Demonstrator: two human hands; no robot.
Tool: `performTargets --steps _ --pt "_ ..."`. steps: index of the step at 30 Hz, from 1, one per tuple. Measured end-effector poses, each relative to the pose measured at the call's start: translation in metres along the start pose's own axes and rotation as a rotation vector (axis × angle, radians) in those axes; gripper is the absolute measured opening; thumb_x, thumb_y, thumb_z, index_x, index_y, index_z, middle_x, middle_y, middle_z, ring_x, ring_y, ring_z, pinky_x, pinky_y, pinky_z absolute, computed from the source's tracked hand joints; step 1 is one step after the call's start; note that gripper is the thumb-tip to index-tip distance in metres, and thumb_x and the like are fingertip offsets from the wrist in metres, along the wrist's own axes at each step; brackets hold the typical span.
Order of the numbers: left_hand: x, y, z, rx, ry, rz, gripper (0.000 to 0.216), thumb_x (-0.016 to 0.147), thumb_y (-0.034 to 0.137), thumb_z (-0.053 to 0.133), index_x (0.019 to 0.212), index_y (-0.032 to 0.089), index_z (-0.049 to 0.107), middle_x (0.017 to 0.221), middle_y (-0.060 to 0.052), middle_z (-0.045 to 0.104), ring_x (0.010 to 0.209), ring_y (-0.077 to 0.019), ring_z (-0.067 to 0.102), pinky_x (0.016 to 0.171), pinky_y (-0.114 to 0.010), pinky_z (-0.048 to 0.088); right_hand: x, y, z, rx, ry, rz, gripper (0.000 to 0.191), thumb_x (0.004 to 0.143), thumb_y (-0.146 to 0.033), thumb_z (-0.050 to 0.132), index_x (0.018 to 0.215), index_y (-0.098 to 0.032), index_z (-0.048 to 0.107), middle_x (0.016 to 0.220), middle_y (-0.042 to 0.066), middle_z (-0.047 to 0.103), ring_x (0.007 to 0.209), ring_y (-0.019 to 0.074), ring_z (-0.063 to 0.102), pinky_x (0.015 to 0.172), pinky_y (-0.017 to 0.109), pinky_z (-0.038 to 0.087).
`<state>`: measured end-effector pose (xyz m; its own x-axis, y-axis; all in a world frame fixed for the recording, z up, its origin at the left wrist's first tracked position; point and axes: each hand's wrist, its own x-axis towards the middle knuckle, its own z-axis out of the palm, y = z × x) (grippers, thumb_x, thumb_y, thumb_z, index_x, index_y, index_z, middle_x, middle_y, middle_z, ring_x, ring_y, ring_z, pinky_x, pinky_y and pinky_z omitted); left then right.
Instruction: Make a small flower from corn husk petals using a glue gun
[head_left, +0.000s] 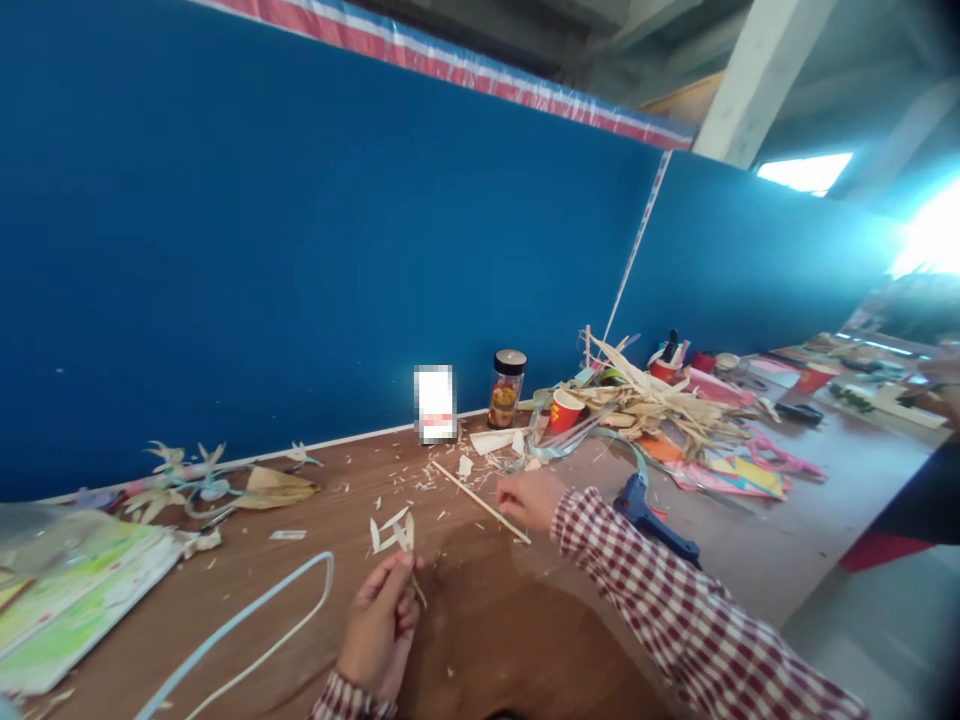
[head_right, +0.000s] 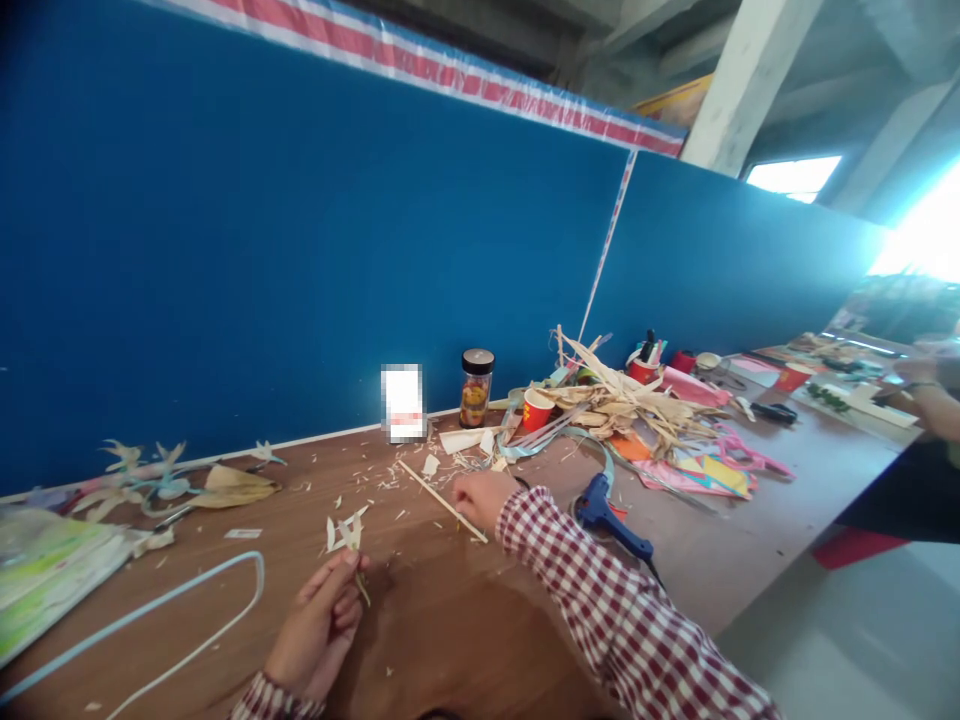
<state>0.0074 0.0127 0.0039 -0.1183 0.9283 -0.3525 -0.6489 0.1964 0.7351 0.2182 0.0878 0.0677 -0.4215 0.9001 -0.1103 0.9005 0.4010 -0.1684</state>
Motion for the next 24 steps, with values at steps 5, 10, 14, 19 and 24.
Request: performTargets --steps 5,10,14,19,24 --pt "0.001 0.000 -0.001 0.035 -0.018 0.002 0.021 0.058 0.026 0.072 0.071 0.012 0.061 0.065 0.001 0.058 0.037 0.0020 0.031 0.032 -0.008 0.024 -0.021 -0.042 0.023 0.042 -0.063 -0.211 0.016 0.076 -0.032 0.053 0.086 -0.023 0.062 0.088 0.000 0.065 0.083 0.0159 0.057 0.068 0.023 0.038" --pt "-0.002 -0.002 -0.001 0.100 -0.036 -0.003 0.022 0.059 0.028 0.071 0.071 0.012 0.061 0.066 0.000 0.059 0.038 0.0012 0.033 0.033 -0.010 0.025 -0.034 -0.047 0.032 0.125 -0.182 -0.318 0.018 0.077 -0.036 0.053 0.085 -0.024 0.062 0.080 -0.002 0.066 0.078 0.0136 0.059 0.063 0.020 0.037" --pt "-0.002 -0.002 -0.002 0.122 -0.039 -0.016 0.024 0.059 0.030 0.072 0.071 0.012 0.061 0.062 0.002 0.057 0.039 0.0009 0.032 0.034 -0.010 0.025 -0.048 -0.030 0.022 0.031 -0.121 -0.111 0.018 0.076 -0.035 0.053 0.085 -0.022 0.062 0.083 0.001 0.065 0.080 0.0162 0.058 0.062 0.022 0.036" --pt "-0.001 -0.003 -0.002 0.126 -0.024 -0.038 0.029 0.055 0.032 0.074 0.073 0.012 0.061 0.060 0.003 0.055 0.039 0.0002 0.032 0.034 -0.010 0.025 -0.065 -0.010 0.011 0.009 -0.052 0.001 0.021 0.080 -0.035 0.047 0.091 -0.022 0.060 0.085 0.002 0.064 0.078 0.0169 0.058 0.062 0.023 0.037" --pt "-0.001 -0.003 0.000 0.127 -0.004 -0.030 0.032 0.052 0.032 0.075 0.073 0.013 0.061 0.057 0.004 0.053 0.039 -0.0008 0.032 0.033 -0.011 0.025 -0.066 0.002 0.010 -0.020 -0.046 0.074 0.019 0.080 -0.034 0.047 0.090 -0.023 0.060 0.087 0.003 0.062 0.080 0.0173 0.057 0.065 0.024 0.038"
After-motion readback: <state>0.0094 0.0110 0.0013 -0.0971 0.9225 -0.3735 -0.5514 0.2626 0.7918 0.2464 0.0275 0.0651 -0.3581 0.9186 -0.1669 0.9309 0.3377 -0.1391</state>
